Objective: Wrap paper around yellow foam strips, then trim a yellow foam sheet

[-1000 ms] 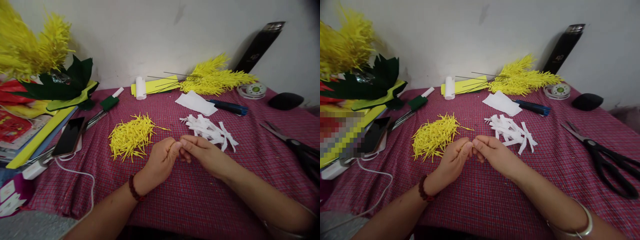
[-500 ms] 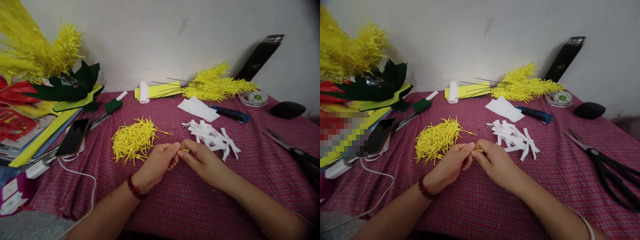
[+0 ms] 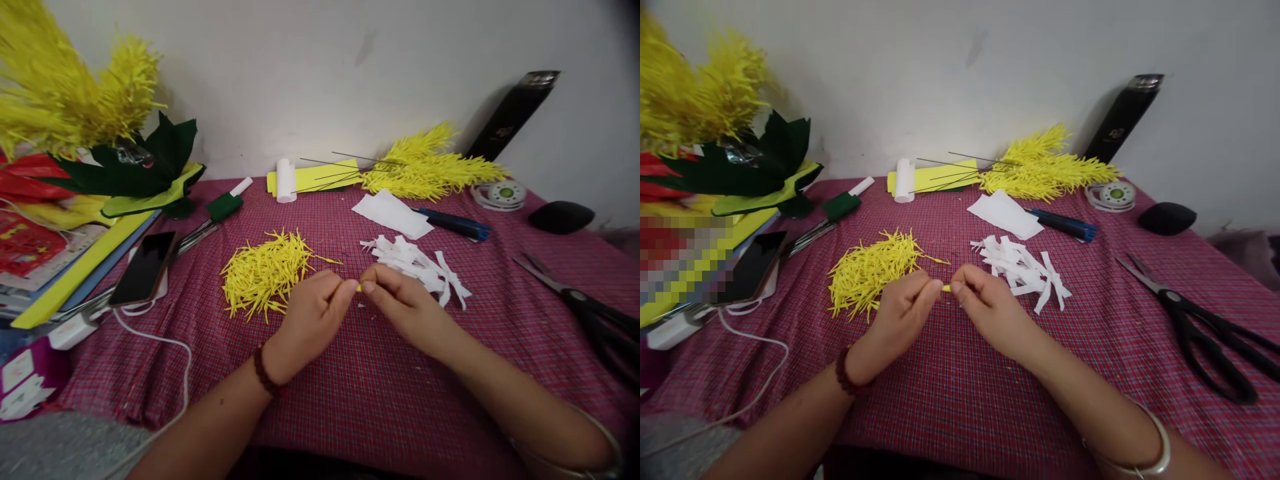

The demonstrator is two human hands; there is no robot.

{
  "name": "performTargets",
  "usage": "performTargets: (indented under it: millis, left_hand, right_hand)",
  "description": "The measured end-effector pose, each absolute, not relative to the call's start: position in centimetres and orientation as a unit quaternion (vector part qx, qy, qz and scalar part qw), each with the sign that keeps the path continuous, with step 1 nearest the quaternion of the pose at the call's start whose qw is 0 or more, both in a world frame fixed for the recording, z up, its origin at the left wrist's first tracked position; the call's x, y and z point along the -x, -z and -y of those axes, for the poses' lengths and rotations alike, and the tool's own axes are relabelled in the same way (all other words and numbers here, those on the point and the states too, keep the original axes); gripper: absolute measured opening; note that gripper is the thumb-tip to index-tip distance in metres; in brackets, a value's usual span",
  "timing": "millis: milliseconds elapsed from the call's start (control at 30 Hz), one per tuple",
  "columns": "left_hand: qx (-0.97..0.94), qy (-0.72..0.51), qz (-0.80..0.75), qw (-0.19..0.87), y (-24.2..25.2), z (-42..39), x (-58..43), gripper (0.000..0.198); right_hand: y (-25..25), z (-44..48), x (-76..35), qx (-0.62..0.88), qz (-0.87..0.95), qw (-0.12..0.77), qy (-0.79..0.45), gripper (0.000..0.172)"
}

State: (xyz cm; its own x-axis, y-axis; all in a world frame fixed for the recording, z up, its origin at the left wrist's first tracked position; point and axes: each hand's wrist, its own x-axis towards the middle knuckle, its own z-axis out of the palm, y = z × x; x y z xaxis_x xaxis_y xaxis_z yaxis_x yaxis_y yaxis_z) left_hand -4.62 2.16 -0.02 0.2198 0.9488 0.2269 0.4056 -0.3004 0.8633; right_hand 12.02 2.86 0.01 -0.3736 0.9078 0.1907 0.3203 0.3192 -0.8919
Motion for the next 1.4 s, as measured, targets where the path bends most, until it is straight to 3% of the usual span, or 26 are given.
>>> performTargets:
  millis: [133,200,300,467,567,800,900,1067,1267,1400]
  left_hand:
    - [-0.518,-0.315,-0.444,0.659,0.83,-2.70,4.57,0.056]
    - [-0.468,-0.296,-0.412,0.724,1.04,-2.81,4.49,0.054]
    - [-0.431,-0.332,-0.403,0.736,1.03,-2.75,4.27,0.041]
    - [-0.396,-0.370,-0.396,0.741,0.91,-2.75,3.92,0.031]
    - [-0.384,-0.387,-0.404,0.734,0.97,-2.86,3.93,0.029]
    - [-0.379,-0.352,-0.399,0.757,1.16,-2.81,4.19,0.036]
    - [-0.395,-0.309,-0.378,0.778,1.13,-2.64,4.22,0.045]
    - [-0.350,-0.331,-0.346,0.805,1.14,-2.47,4.25,0.038]
    - [-0.356,-0.359,-0.350,0.789,1.05,-2.34,4.12,0.030]
    - [-0.391,-0.371,-0.366,0.759,0.74,-2.25,3.98,0.033]
  right_hand:
    - [-0.04,-3.07,-12.34,0.381,0.837,0.332,-0.209,0.019]
    - [-0.03,-3.11,-12.43,0.365,0.860,0.313,-0.168,0.017]
    - [-0.08,-3.08,-12.41,0.378,0.846,0.328,-0.183,0.014]
    - [0.33,-3.18,-12.10,0.413,0.715,0.385,-0.412,0.015]
    - [0.72,-3.36,-11.99,0.418,0.665,0.392,-0.478,0.017]
    - [0.40,-3.20,-11.89,0.393,0.660,0.386,-0.512,0.018]
    - [0.10,-3.05,-11.88,0.418,0.696,0.387,-0.437,0.017]
    - [0.13,-3.00,-11.87,0.430,0.749,0.398,-0.310,0.016]
    - [0.21,-2.91,-11.89,0.415,0.733,0.400,-0.361,0.017]
    - [0.38,-2.95,-12.08,0.381,0.758,0.372,-0.376,0.028]
